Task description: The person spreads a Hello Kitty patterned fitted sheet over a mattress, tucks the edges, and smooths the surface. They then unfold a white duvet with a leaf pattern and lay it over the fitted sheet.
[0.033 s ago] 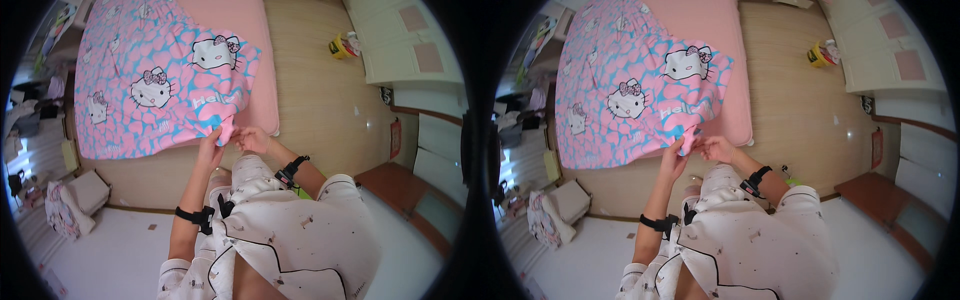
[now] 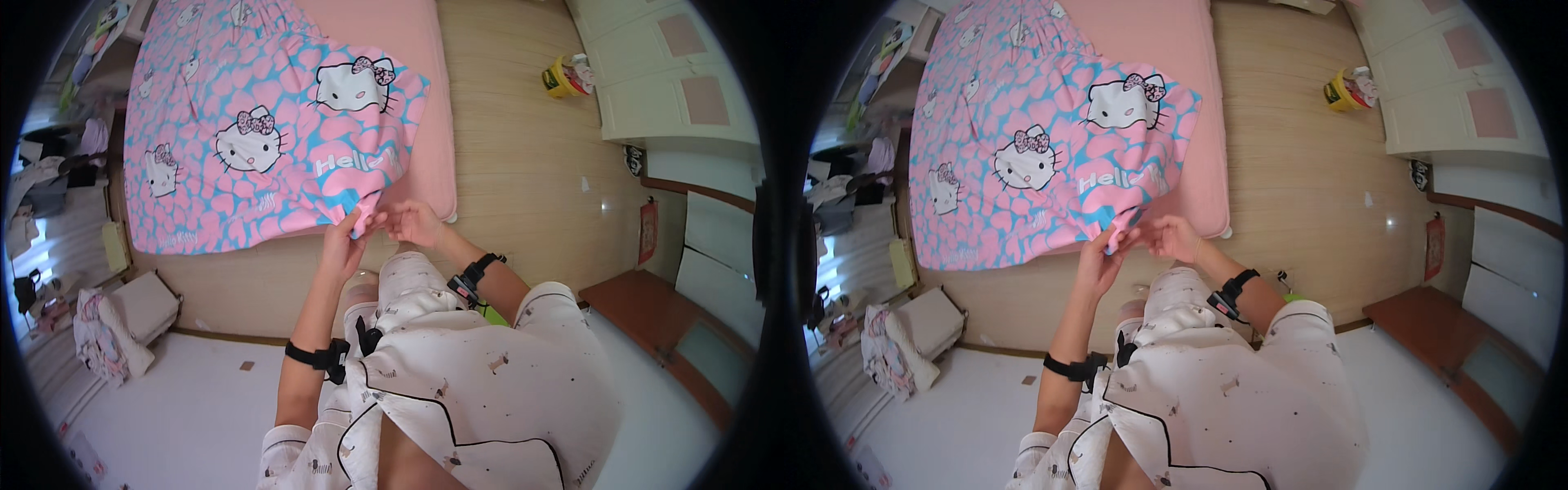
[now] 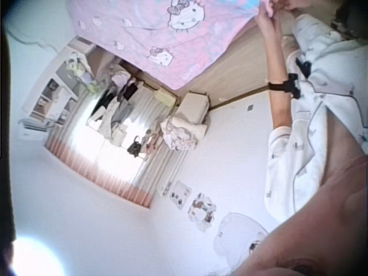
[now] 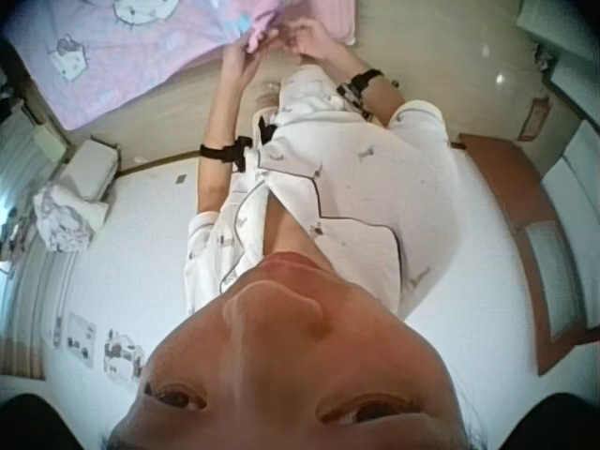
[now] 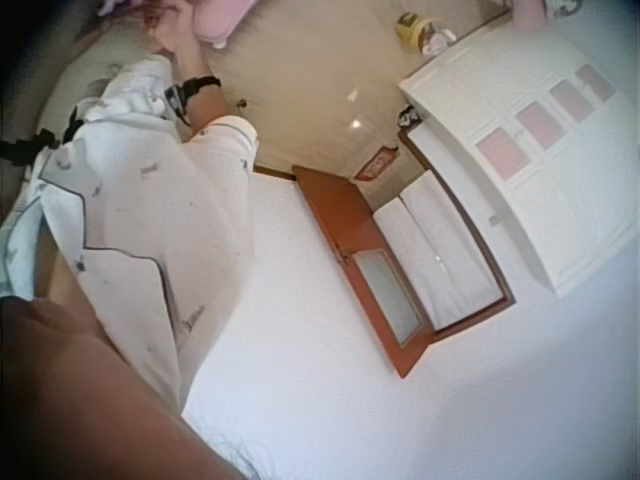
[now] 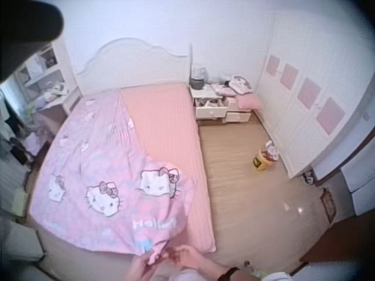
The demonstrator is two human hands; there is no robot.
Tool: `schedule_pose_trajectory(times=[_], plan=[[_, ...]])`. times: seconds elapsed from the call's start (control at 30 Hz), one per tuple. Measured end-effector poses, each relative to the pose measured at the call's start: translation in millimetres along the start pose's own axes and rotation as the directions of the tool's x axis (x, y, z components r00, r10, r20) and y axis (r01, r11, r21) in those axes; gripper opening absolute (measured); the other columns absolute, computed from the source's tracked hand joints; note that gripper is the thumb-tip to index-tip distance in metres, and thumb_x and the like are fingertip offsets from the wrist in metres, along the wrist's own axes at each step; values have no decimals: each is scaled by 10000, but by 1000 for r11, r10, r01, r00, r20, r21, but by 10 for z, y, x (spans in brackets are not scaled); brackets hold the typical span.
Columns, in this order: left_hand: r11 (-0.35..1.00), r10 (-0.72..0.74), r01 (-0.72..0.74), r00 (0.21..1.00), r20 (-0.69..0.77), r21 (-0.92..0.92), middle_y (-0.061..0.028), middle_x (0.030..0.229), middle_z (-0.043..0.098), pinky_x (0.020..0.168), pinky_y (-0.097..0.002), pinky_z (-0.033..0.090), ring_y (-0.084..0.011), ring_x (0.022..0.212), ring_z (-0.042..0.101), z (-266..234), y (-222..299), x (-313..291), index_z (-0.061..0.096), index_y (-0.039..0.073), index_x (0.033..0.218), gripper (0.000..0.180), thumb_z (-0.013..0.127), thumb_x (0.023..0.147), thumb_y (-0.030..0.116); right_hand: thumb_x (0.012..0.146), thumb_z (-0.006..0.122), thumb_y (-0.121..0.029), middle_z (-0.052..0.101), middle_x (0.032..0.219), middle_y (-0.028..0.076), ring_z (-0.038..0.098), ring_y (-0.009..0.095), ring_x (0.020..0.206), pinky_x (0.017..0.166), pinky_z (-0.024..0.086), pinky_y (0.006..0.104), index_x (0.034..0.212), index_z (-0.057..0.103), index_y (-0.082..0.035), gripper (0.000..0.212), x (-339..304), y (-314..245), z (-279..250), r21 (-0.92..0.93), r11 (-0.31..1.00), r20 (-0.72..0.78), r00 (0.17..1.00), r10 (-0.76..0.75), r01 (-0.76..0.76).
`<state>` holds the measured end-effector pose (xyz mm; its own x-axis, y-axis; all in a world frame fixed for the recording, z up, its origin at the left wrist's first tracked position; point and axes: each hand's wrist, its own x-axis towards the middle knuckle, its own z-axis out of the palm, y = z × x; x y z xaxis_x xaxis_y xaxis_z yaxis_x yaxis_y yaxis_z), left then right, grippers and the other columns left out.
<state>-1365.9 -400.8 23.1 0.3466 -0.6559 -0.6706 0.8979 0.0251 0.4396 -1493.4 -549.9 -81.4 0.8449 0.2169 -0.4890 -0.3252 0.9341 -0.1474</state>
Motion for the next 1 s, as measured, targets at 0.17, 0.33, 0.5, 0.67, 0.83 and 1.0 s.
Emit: schedule_pose_trajectory(times=[0.17,0.33,0.5,0.67,0.83,1.0], plan=[[997,36,-35,999,9,-68,32,613,378,892,-398,524,-115,558,400,344,-156,-393,562,-5,974,179,592,968,171,917,530,-518,618,1203,118,583,293,1132,989,454,474,1258,540,-83,553,428,-246,-336,316,936,20,985,-171,156],[995,67,-58,992,-106,85,27,657,429,763,-326,514,-102,576,411,502,-413,-762,573,11,921,180,574,960,187,882,661,-338,646,1145,108,623,284,1051,931,506,441,1222,568,-71,441,915,-654,-630,212,868,-323,871,-371,449],[947,301,-315,938,-173,-59,-77,922,607,811,-350,508,-177,816,583,254,-984,-1052,570,-1,975,151,535,955,145,864,693,-175,666,1102,101,660,254,971,900,529,434,1212,565,-16,403,383,-1040,-653,20,945,-182,931,-317,326],[852,394,-464,873,-286,-243,-124,1221,566,971,-506,430,-267,1124,548,55,-1675,-1041,537,29,1167,320,566,935,248,911,661,-179,646,1178,112,648,254,1061,943,528,407,1290,521,8,445,-815,-961,-389,-227,957,-124,969,-214,183],[877,269,-344,930,-250,-336,-111,1266,559,1021,-659,329,-286,1214,507,614,-2255,-826,522,102,1270,477,622,908,396,915,654,-145,641,1192,120,650,230,1064,903,560,387,1305,509,12,445,-1593,-808,-193,-485,869,-43,990,-133,96],[932,262,-301,945,-198,-203,-73,1356,516,1062,-676,243,-255,1280,439,1143,-2381,-684,511,125,1322,634,666,863,534,913,670,-211,672,1074,83,683,197,912,714,585,334,1292,513,-34,447,-1865,-742,81,-739,665,0,987,163,-110]])
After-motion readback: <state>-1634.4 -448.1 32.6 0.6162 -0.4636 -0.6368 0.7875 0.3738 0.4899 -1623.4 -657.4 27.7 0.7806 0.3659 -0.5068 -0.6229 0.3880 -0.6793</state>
